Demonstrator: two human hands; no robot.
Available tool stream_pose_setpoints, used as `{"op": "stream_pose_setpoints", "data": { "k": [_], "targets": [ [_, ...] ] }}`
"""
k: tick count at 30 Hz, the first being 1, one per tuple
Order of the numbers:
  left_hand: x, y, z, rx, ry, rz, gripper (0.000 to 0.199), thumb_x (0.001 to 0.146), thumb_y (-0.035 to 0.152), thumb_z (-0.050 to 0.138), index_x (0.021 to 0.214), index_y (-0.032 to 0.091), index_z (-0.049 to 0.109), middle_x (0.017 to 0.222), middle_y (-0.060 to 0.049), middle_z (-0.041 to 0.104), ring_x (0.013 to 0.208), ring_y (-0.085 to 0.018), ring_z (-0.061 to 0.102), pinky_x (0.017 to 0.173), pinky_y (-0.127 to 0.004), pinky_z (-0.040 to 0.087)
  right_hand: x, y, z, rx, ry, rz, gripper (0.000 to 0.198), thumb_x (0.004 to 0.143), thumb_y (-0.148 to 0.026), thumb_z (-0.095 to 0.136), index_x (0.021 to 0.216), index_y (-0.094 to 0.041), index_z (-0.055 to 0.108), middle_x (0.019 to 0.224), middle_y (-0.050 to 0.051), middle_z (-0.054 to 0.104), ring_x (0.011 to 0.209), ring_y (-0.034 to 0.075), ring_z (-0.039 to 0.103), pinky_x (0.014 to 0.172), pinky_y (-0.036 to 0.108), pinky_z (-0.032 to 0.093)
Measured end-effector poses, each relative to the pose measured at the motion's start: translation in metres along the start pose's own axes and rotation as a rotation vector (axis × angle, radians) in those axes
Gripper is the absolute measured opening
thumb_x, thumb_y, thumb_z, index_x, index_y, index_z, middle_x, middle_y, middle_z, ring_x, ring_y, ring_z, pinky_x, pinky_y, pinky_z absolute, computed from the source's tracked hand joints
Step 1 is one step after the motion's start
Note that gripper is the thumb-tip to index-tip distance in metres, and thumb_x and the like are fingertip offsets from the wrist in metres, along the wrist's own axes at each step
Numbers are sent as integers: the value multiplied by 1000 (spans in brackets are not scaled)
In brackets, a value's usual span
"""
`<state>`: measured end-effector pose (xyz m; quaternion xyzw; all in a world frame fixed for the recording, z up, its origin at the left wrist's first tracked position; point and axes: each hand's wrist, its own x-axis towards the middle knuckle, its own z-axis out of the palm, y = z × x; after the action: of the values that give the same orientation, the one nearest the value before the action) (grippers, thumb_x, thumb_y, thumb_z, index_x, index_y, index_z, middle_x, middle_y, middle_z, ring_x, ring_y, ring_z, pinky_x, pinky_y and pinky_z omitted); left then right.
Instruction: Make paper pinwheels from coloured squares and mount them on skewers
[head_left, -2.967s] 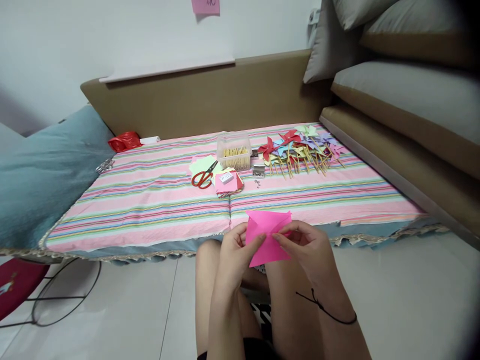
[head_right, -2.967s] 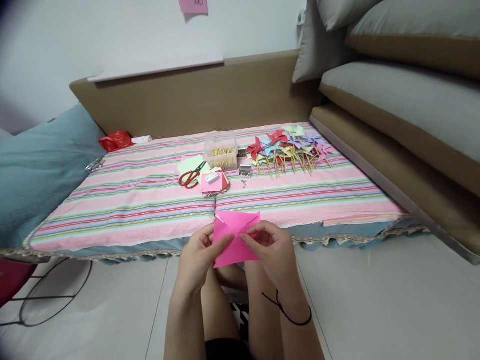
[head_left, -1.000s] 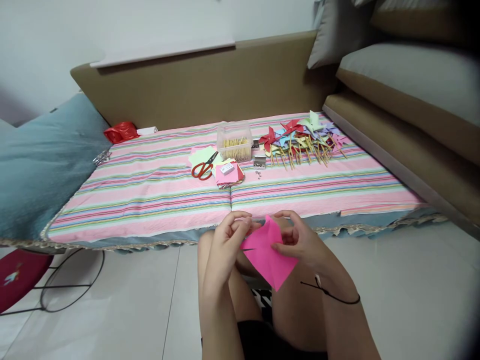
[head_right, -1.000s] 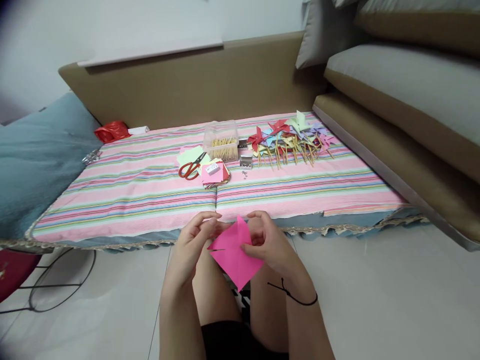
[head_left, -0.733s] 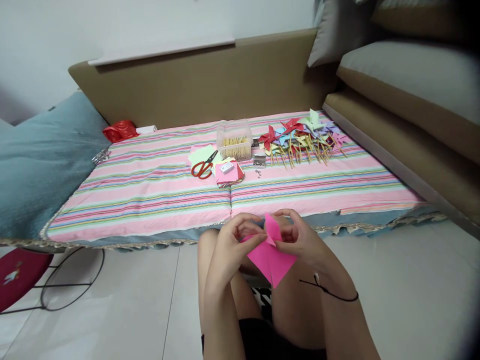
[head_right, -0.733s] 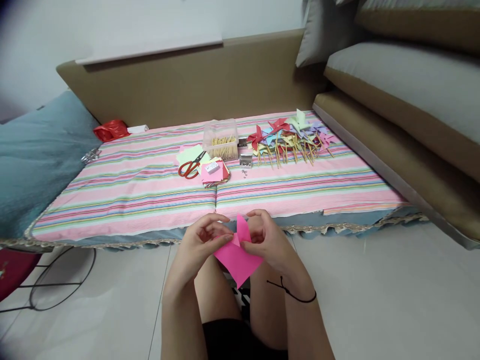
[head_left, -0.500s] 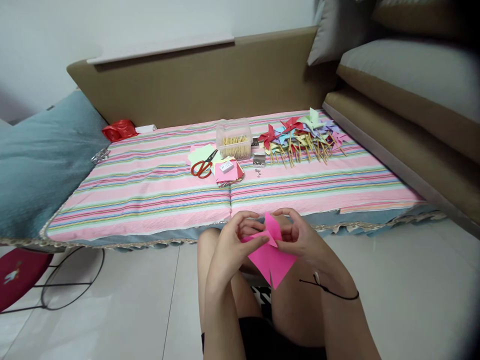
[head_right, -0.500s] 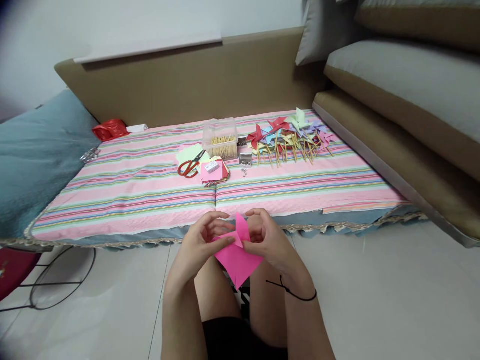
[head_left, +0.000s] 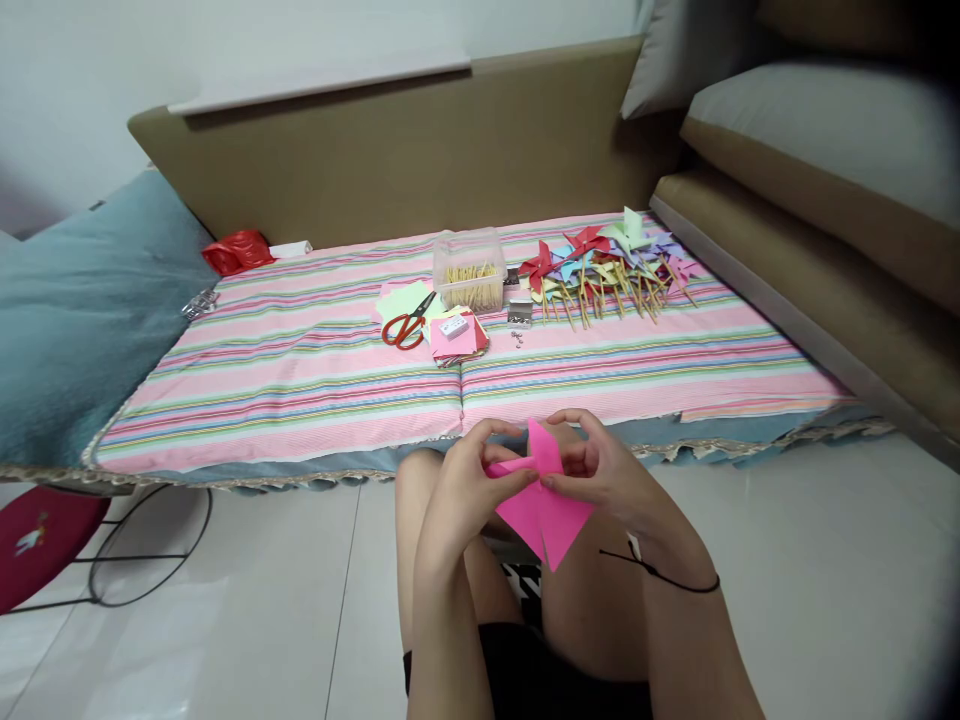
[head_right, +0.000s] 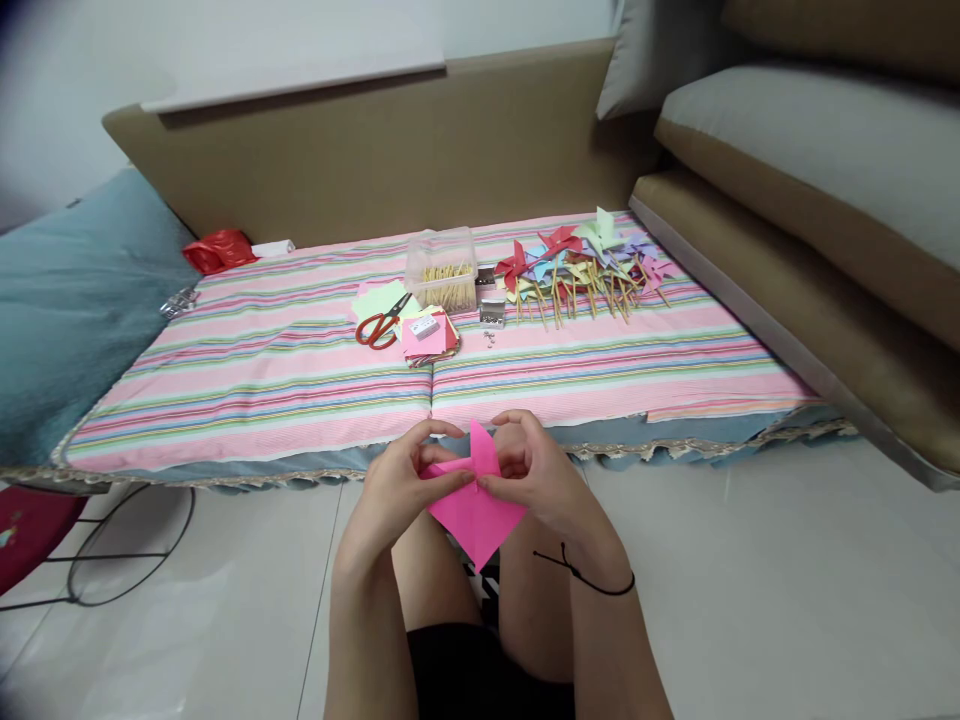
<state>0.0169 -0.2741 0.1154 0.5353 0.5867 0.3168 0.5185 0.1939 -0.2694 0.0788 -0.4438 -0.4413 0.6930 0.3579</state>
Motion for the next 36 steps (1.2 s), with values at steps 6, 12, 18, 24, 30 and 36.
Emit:
{"op": "stream_pose_setpoints", "data": {
  "k": [6, 12, 18, 24, 30, 36],
  "targets": [
    [2, -3, -1, -12, 0, 17, 31, 69, 16, 71, 98, 21, 60, 66, 3, 71, 59, -12, 59, 56, -21, 40, -1, -5, 1, -32, 32, 9, 63, 68, -33, 81, 116, -26, 40, 68, -4, 67, 74, 22, 69, 67, 32, 50],
    [4, -3, 0, -17, 47, 70, 30, 67, 14, 69, 94, 22, 61, 67, 2, 73, 59, -13, 60, 55, -22, 40, 0, -4, 0, -23, 32, -13, 65, 68, -33, 81, 118, -26, 41, 73, -2, 71, 75, 22, 70, 68, 32, 49],
    [5, -3, 2, 28, 68, 72, 29, 66, 15, 70, 93, 22, 61, 65, 2, 72, 57, -13, 59, 54, -21, 38, 2, -2, 0, -39, 24, -24, 63, 71, -35, 80, 119, -26, 41, 76, 0, 73, 77, 23, 70, 68, 32, 50],
    [5, -3, 1, 46, 49, 64, 31, 68, 16, 70, 97, 22, 59, 67, 2, 73, 59, -13, 59, 55, -21, 38, 2, -2, 1, -72, 47, -20, 61, 71, -35, 79, 119, -26, 41, 77, 2, 75, 76, 23, 70, 67, 32, 49],
    [7, -7, 1, 10, 44, 51, 36, 69, 18, 71, 101, 22, 57, 71, 0, 74, 64, -15, 63, 55, -21, 38, 2, -2, 0, -66, 80, -29, 61, 70, -36, 80, 118, -25, 43, 75, 1, 75, 72, 22, 70, 64, 31, 48],
    [7, -8, 1, -17, 42, 54, 34, 69, 20, 72, 99, 22, 58, 70, 0, 74, 64, -15, 64, 54, -21, 38, 2, -3, 1, -49, 66, -32, 64, 68, -35, 81, 118, -25, 42, 74, 1, 75, 71, 22, 70, 63, 31, 49]
  ]
}}
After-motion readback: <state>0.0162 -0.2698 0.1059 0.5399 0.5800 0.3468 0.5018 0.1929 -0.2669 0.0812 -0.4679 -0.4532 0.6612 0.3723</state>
